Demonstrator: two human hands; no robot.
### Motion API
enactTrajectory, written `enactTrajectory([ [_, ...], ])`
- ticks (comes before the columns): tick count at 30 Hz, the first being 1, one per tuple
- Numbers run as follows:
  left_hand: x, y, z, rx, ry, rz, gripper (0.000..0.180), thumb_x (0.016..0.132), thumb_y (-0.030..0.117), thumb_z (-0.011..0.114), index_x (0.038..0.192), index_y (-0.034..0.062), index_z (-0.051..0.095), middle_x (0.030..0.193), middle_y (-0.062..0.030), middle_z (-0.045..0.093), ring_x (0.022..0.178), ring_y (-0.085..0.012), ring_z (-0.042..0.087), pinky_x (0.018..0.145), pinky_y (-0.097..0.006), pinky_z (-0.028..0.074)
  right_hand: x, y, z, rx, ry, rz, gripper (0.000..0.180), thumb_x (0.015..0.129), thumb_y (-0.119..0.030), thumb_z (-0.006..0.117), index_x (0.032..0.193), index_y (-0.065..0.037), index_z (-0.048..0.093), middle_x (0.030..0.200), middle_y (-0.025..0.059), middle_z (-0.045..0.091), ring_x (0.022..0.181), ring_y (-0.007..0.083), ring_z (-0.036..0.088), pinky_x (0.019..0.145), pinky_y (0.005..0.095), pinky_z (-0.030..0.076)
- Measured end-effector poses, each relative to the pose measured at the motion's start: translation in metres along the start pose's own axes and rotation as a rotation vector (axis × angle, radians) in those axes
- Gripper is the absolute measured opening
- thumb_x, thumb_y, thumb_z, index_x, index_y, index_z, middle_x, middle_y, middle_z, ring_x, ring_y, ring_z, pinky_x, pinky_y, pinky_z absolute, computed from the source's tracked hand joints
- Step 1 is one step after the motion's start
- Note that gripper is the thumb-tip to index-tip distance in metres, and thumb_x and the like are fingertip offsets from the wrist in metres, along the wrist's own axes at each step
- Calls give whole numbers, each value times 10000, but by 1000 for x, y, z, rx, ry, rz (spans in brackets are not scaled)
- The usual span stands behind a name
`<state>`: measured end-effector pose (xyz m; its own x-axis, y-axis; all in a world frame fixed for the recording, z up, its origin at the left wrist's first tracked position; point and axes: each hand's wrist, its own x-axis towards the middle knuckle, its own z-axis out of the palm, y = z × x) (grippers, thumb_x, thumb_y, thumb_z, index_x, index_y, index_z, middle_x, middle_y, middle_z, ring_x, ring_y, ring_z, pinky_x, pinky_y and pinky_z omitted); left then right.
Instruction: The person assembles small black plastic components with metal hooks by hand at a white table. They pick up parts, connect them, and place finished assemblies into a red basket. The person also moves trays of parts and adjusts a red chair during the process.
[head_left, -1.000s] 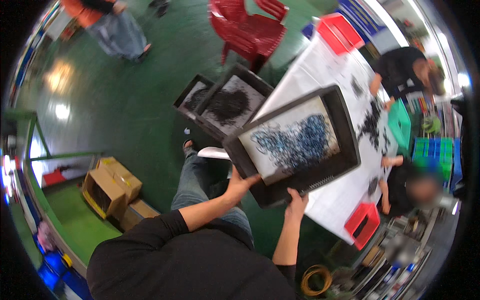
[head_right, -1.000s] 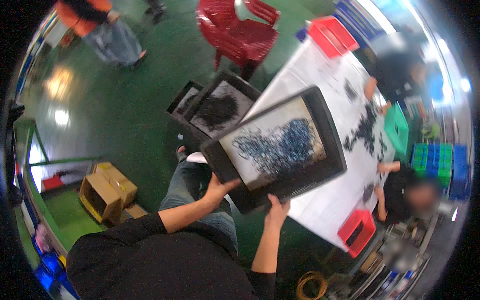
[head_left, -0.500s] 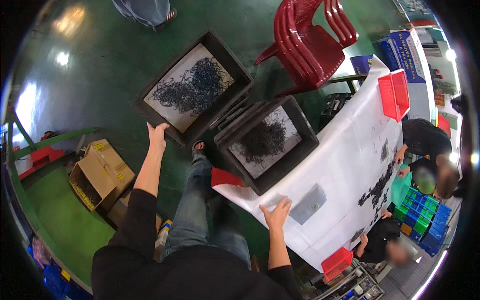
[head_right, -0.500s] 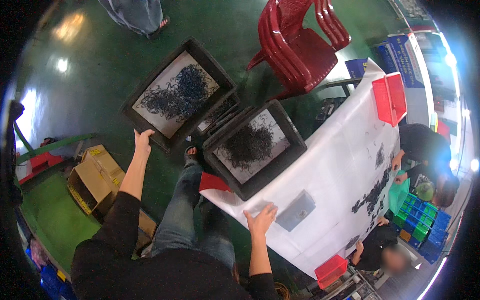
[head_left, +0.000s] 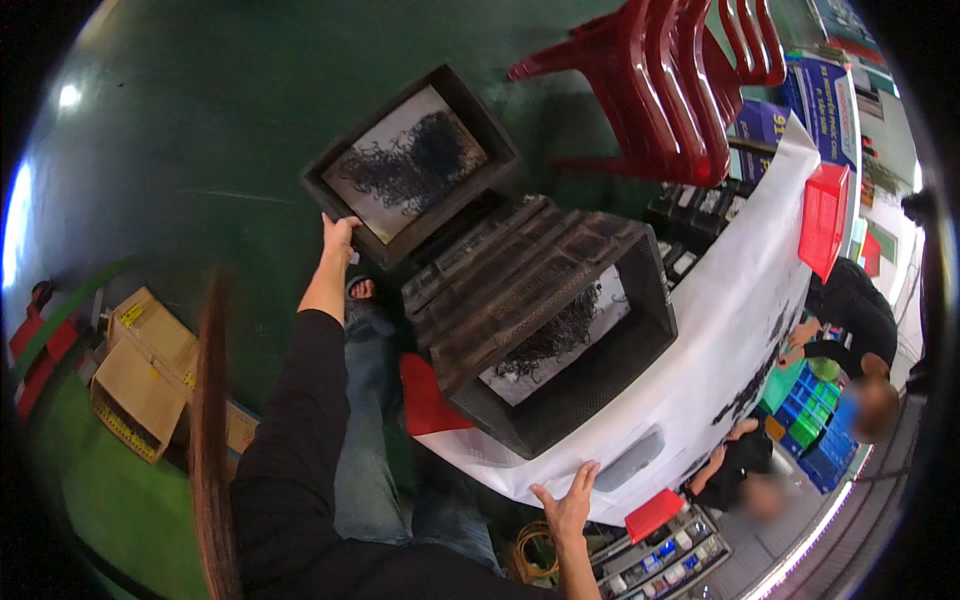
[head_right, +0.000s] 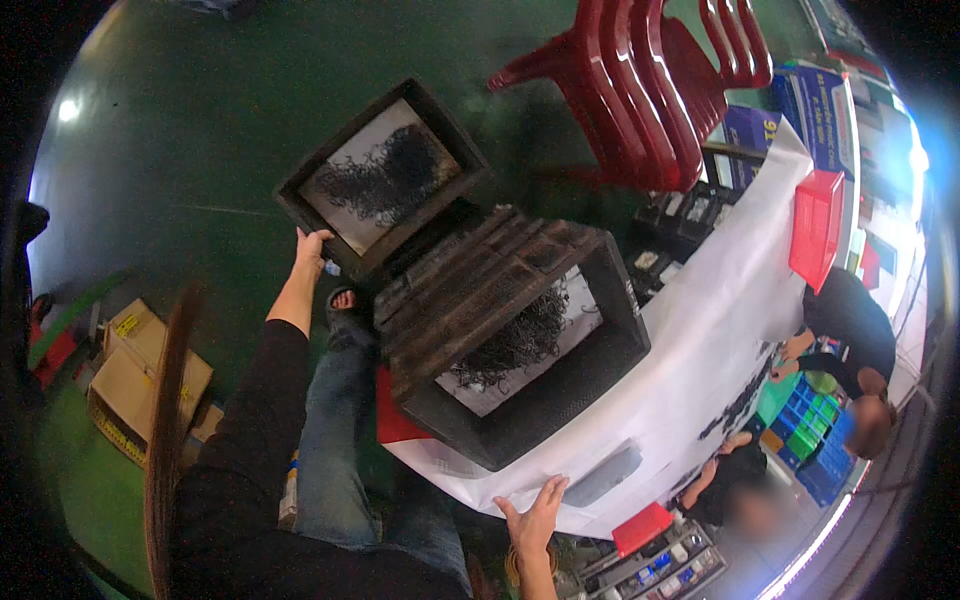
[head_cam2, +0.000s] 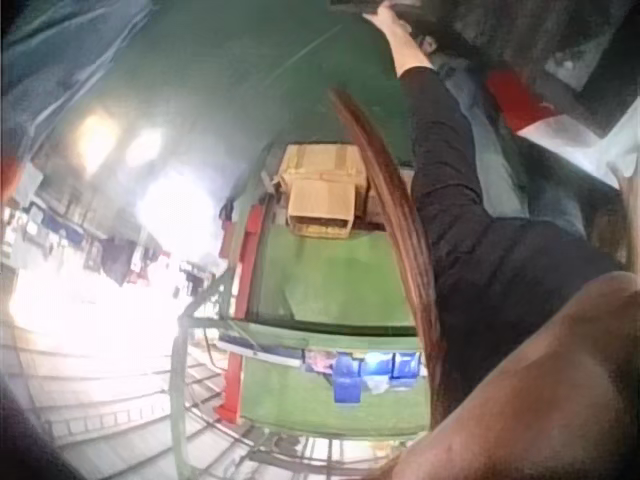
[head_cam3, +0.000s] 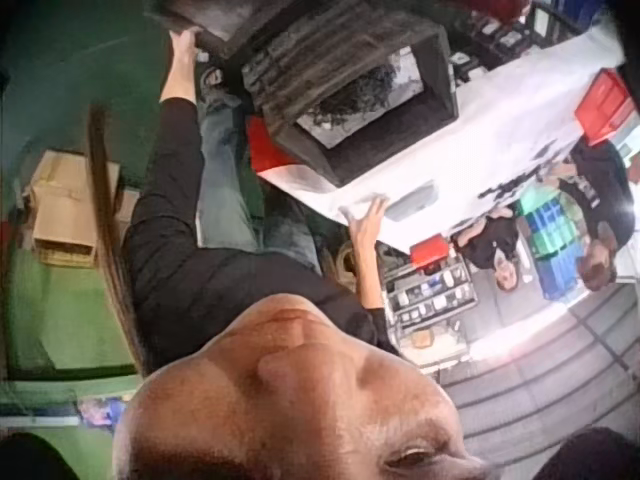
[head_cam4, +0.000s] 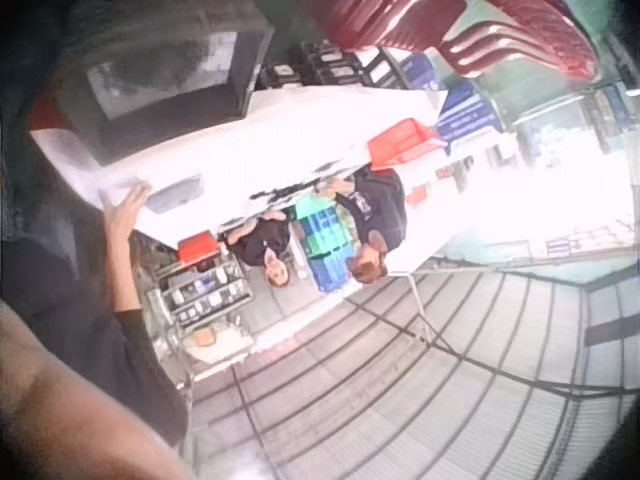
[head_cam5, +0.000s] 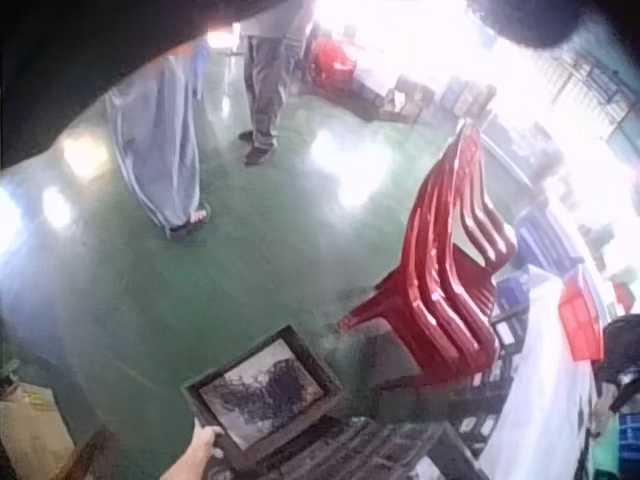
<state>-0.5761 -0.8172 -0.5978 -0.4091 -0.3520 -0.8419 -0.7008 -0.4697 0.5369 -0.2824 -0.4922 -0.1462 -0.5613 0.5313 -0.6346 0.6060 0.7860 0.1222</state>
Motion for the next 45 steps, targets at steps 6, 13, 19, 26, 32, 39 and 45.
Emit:
enactTrajectory([
  [6, 16, -21, 10, 122, -68, -62, 1043, 707, 45, 693, 1455, 71, -33, 1306, -206, 408, 1093, -325, 497, 851, -406, 461, 2, -4, -3, -61, -28, 9, 1106, 619, -433, 803, 1354, 136, 202, 1406, 369, 183, 1321, 461, 229, 1064, 410, 286],
  [13, -43, -65, -47, 495, -52, -88, 934, 766, 250, 714, 1440, 35, 104, 1394, -209, 342, 1219, -319, 414, 991, -401, 354, 2, 1, -8, -36, -1, -76, 1082, 615, -462, 791, 1318, 164, 257, 1369, 394, 230, 1295, 481, 261, 1069, 476, 259],
  [19, -162, -79, -106, 1021, 123, -38, 630, 714, 280, 616, 1279, 43, 469, 1183, -234, 566, 1141, -352, 525, 959, -385, 402, 2, 9, -18, -8, -72, -60, 1110, 620, -479, 782, 1371, 97, 202, 1365, 416, 202, 1293, 486, 265, 1061, 484, 269],
  [26, -301, -81, -81, 1082, -79, 321, 355, 725, 175, 545, 1033, 13, 617, 1004, -213, 642, 959, -360, 610, 852, -402, 466, 0, 54, -34, 150, -244, -196, 932, 699, -518, 706, 1388, -36, 306, 1419, 302, 239, 1212, 416, 427, 998, 416, 382],
  [32, -363, -166, -80, 1908, -574, 1127, 213, 774, 159, 508, 783, 20, 669, 799, -186, 656, 791, -320, 645, 618, -407, 492, -54, 120, -10, 385, -226, -595, 562, 817, -367, 616, 1300, -118, 474, 1277, 164, 510, 1144, 342, 500, 964, 406, 402],
  [39, -433, -122, -54, 2322, -1292, 540, 334, 818, 335, 536, 884, 42, 682, 885, -202, 656, 883, -364, 629, 749, -439, 502, -79, 371, 34, 598, -134, -317, 556, 792, -401, 636, 1266, -132, 524, 1161, 116, 613, 1077, 280, 574, 917, 376, 447],
  [45, -561, -118, 42, 2445, -915, -531, 396, 879, 405, 472, 1106, 112, 614, 1129, -84, 616, 984, -281, 602, 777, -431, 493, -104, 531, 84, 631, -120, 33, 528, 753, -384, 646, 1236, -190, 556, 1155, 74, 621, 1081, 265, 576, 938, 382, 446],
])
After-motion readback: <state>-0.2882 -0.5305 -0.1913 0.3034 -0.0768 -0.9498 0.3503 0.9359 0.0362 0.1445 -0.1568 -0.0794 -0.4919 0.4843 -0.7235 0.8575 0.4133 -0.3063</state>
